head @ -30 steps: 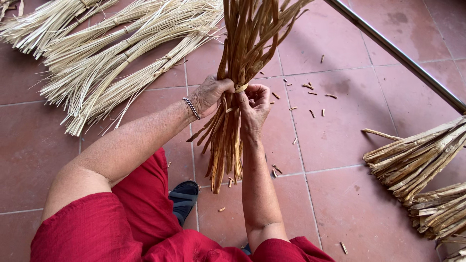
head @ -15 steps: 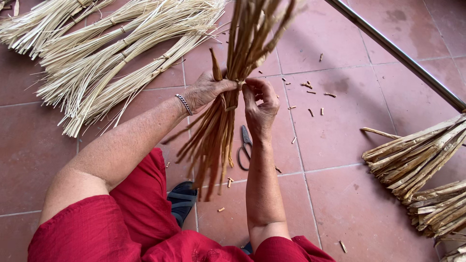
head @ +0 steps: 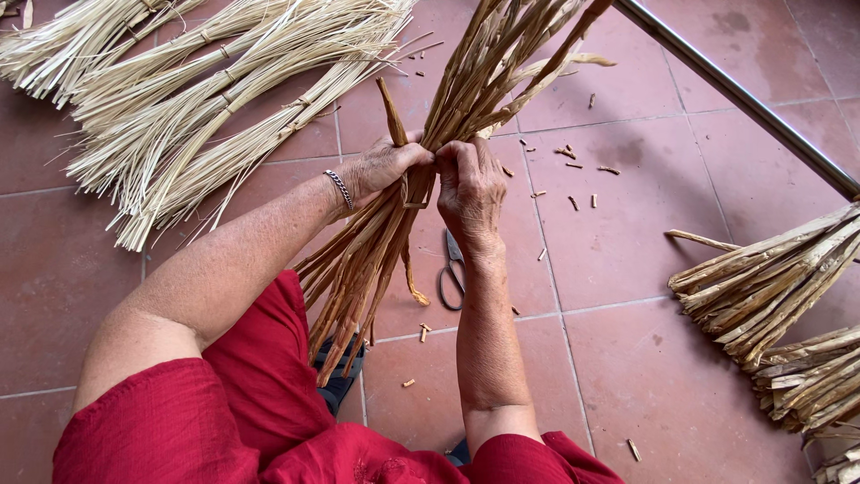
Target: The person gathers dried plant stalks on a tiled floor, trims their ends with scissors, and ties them into bundles using strips of the same material. The person places the finished bundles on a metal rack.
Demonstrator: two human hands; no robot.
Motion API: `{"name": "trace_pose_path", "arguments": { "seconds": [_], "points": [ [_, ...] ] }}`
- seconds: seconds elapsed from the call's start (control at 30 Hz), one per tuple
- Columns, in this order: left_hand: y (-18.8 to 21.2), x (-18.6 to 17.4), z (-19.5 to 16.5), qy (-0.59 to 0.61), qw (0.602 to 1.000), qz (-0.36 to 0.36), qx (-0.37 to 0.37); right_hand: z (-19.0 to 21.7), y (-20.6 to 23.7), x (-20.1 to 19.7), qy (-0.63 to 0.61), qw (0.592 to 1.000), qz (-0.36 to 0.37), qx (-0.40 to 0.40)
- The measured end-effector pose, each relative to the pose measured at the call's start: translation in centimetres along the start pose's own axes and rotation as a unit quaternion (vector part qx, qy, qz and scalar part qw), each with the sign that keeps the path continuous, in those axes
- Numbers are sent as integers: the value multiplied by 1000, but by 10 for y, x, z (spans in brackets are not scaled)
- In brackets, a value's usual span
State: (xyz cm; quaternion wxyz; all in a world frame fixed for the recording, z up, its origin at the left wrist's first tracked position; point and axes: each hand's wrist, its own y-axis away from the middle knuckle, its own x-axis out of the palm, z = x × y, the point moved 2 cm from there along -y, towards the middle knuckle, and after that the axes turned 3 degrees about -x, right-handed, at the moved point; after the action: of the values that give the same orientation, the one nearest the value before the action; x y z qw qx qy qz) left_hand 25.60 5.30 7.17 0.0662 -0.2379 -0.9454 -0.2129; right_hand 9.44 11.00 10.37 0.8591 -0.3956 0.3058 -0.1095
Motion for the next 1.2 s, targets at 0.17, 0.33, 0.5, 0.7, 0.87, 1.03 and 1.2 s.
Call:
{"name": "trace_pose_path", "arguments": {
  "seconds": [0.17,0.33,0.5,0.7,0.87,1.03,1.2],
  "points": [
    [2,5,0,-60,998,-8,-20,-10,7,5,-28,996,-35,71],
    [5,1,-6,-107,990,-37,81,-9,4,-6,36,999,-22,-30],
    [6,-1,-5,-124,986,-59,96,-6,1,-7,68,997,-16,-25],
    [10,6,-9,-204,963,-30,173,-16,5,-6,26,1000,12,-6],
    [12,13,-7,-264,958,-8,111,-24,9,-5,23,999,-14,26],
    [13,21,-3,-272,957,47,95,-31,8,-12,41,996,-84,13],
    [10,24,3,-278,954,81,76,-39,9,-24,70,989,-127,29]
  ]
}}
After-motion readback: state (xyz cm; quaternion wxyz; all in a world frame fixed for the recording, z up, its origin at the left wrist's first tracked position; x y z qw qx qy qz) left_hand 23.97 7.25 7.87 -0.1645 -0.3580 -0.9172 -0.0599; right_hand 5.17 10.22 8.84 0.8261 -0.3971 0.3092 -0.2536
